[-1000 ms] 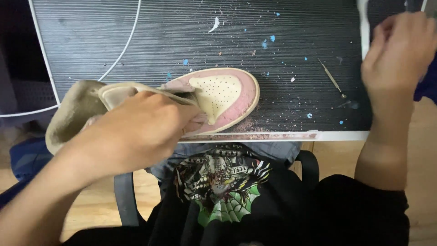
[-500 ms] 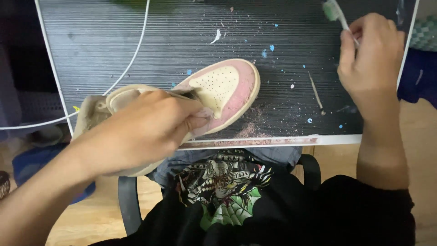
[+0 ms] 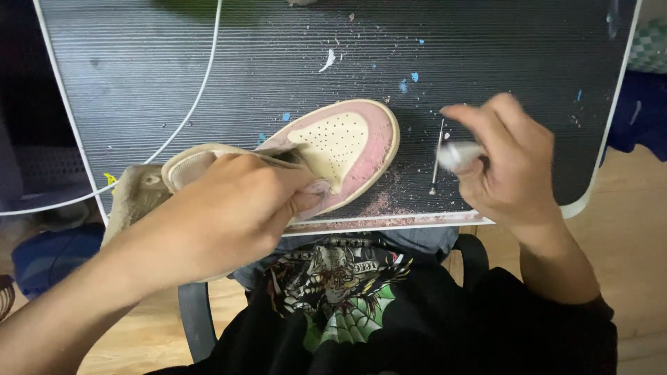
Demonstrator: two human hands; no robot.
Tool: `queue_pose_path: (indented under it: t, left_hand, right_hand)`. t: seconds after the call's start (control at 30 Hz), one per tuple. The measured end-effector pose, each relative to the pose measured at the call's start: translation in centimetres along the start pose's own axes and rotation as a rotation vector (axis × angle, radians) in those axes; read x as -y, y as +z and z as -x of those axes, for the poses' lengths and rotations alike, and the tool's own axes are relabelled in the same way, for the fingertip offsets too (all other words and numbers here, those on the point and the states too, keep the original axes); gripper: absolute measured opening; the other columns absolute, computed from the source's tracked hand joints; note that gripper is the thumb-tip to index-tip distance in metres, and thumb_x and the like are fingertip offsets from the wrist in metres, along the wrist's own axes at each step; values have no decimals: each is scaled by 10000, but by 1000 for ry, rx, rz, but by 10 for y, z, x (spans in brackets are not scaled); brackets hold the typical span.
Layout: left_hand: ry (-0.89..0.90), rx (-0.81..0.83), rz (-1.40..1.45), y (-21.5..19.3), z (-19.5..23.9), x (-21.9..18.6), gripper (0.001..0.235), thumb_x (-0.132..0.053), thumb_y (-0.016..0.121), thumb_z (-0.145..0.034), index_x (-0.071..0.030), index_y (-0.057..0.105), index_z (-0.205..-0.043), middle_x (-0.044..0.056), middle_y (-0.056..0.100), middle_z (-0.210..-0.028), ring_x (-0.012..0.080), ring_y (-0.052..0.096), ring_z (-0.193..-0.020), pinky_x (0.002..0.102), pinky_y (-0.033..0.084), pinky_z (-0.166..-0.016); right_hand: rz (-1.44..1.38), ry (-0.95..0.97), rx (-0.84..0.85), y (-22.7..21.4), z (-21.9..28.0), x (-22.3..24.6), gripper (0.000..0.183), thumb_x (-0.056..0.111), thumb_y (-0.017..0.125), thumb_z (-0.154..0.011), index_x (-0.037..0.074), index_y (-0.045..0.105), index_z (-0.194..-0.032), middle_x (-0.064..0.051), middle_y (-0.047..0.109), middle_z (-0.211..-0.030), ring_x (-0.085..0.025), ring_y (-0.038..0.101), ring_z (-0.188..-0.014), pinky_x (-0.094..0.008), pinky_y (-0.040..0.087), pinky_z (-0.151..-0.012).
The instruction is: The person cleans a pink and white sneaker by hand and with a toothbrush. They scrub the sole, heel, and toe box areas, rotating the shoe to access different sides. The shoe is held in the left hand while the right hand scrubs with the brush.
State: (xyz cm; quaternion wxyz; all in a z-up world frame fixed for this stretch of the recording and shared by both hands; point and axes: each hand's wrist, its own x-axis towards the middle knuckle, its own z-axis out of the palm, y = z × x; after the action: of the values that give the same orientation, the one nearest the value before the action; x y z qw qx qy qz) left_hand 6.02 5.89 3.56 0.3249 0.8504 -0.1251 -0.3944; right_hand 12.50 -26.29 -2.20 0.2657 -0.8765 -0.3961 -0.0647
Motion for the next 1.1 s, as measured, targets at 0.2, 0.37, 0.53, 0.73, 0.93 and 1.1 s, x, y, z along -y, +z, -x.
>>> queue_pose_path:
  t: [0.2,0.37,0.53,0.73,0.93,1.1]
  left_hand:
    - [2,8,22,-2,0,-3,371,-177,523,-1082,-122,604,-723,-22,495,-537,153,511,-463,333,478,-517]
    - [-7,14,1,-3,0,-4,382,-220,521,-1091,-119,598,-730,6,540,-572,196,549,-521,380,469,-559]
    - [40,-44,-40,3,-2,3,266,-188,523,-1041,-97,615,-809,91,650,-651,318,622,-580,486,434,-569]
    - [-4,-18,-58,1,-2,3,286,-192,515,-1033,-108,578,-768,93,637,-631,316,614,-596,469,405,-579]
    - [13,-24,-84,6,-4,6,181,-100,517,-950,-97,599,-789,132,665,-670,370,629,-598,517,429,-571]
    - [37,-47,-72,6,-3,4,385,-265,524,-1088,-84,564,-751,100,619,-606,350,580,-554,485,440,-577]
  right_hand:
    - [-114,28,53,5,-20,8,653,346,187,-1139,-61,638,-898,-122,477,-699,-251,401,-663,-383,268,-615]
    - [71,55,1,27,-20,-5,520,154,474,-1176,32,463,-671,-62,373,-603,-212,350,-550,-397,237,-546]
    - [-78,-57,11,34,-3,26,340,119,555,-1052,29,547,-725,-50,448,-618,-172,372,-519,-360,265,-483]
    - [-207,-5,71,26,5,14,303,80,593,-1023,49,559,-724,-28,482,-593,-147,406,-492,-340,318,-483]
    - [-260,-75,133,30,8,36,235,-76,596,-913,77,639,-740,-12,526,-610,-156,452,-483,-349,369,-453]
    - [-128,157,-17,35,7,19,388,26,563,-1107,11,511,-723,-32,321,-579,-168,250,-525,-368,182,-541]
